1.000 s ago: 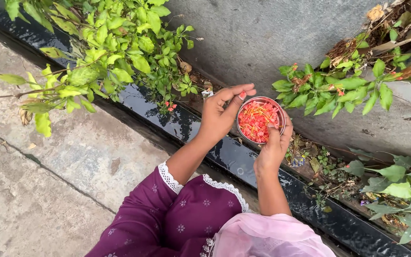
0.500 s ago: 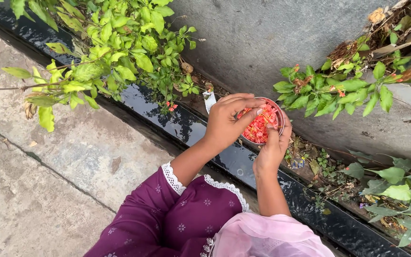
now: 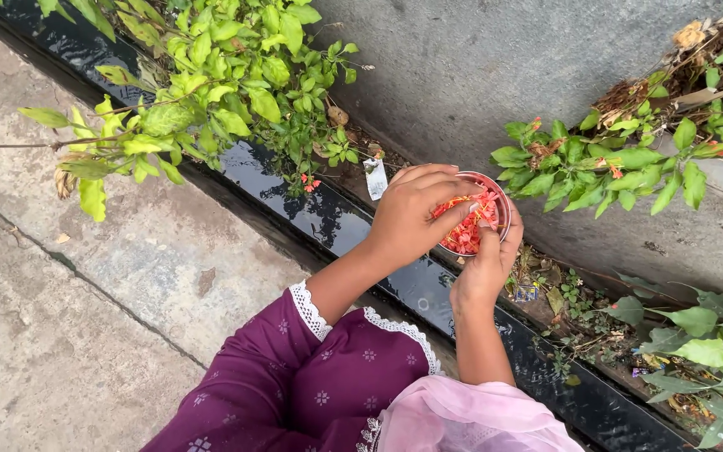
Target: The person picks small red flowers from green plants by hand and places them into a metal bowl, moving to different sections of the garden to continue gathering them.
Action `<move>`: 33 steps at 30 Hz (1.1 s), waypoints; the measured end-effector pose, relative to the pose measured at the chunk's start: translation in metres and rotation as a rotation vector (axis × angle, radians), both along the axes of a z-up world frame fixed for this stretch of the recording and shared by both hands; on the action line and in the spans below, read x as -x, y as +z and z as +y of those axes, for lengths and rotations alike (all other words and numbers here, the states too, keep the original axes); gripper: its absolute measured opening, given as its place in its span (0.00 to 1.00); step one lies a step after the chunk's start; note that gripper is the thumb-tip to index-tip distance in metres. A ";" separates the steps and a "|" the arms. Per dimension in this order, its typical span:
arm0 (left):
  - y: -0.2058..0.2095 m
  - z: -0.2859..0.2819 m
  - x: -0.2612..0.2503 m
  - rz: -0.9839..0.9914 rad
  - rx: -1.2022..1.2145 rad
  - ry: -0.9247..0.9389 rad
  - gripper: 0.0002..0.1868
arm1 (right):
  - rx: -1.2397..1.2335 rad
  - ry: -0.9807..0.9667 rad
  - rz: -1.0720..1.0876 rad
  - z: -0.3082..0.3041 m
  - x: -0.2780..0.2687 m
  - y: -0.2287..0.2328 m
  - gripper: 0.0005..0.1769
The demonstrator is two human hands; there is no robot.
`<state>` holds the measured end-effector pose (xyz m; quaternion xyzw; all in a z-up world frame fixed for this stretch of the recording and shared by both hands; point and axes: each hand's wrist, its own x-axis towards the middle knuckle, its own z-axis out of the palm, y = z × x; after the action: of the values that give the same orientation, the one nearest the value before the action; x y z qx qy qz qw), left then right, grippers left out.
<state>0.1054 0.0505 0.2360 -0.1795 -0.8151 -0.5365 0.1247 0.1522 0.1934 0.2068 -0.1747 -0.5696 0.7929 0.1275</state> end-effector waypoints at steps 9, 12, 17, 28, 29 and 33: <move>0.011 -0.003 0.000 -0.027 -0.006 0.004 0.17 | 0.010 -0.026 0.017 -0.001 0.002 0.006 0.24; 0.015 -0.007 0.001 0.034 -0.073 0.080 0.20 | 0.037 -0.049 0.032 -0.001 0.003 0.015 0.25; 0.038 -0.004 0.004 -0.166 -0.377 -0.051 0.28 | 0.048 -0.083 0.075 -0.011 0.004 0.071 0.25; 0.080 0.042 0.011 -0.208 -0.669 -0.279 0.25 | 0.077 -0.176 0.093 -0.004 0.007 0.140 0.32; 0.086 0.045 0.013 -0.285 -0.719 -0.294 0.25 | 0.090 -0.171 0.088 -0.003 0.007 0.146 0.35; 0.126 0.050 0.005 -0.539 -0.850 -0.360 0.29 | 0.058 -0.157 0.116 0.009 -0.006 0.181 0.42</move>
<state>0.1000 0.1006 0.3621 -0.1061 -0.4851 -0.8595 -0.1214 0.1583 0.2024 0.3874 -0.1760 -0.5228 0.8054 0.2169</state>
